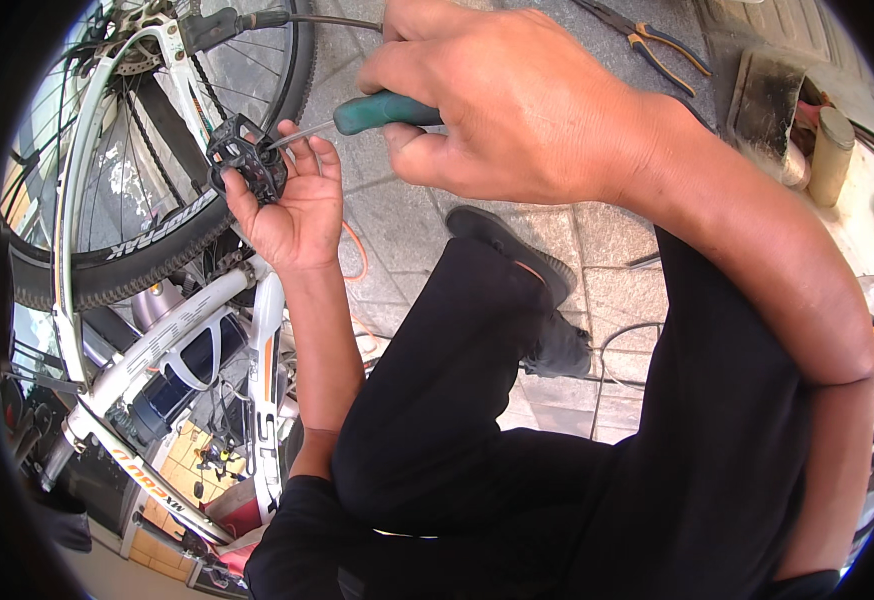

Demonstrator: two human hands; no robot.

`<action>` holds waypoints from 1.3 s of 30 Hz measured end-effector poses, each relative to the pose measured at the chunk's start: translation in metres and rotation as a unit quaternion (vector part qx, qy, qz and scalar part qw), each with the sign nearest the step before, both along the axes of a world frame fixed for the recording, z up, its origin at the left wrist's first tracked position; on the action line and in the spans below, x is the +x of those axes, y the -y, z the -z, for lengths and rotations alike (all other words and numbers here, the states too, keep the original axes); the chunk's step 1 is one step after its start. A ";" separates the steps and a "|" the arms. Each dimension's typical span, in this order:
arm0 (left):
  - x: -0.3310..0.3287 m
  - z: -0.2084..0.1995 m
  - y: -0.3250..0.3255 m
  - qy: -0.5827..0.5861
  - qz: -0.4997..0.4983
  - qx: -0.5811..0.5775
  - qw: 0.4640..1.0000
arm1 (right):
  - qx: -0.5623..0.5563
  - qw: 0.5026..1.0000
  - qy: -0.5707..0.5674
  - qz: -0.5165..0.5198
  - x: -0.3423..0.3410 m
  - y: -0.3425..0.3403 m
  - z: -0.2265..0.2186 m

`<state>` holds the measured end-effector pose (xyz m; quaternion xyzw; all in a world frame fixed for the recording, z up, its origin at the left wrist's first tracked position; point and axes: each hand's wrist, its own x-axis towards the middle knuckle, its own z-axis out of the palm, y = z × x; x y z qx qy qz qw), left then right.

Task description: The person is repairing a bicycle pedal. They use a screwdriver to adjust screws on the pedal and a T-wrench to tighten the pedal onto the crank arm.

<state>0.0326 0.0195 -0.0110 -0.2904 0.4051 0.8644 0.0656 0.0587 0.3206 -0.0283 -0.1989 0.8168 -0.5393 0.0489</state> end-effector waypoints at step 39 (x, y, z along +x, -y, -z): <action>-0.002 0.003 0.008 0.000 0.013 0.028 1.000 | 0.226 0.948 0.034 0.221 0.034 -0.027 0.137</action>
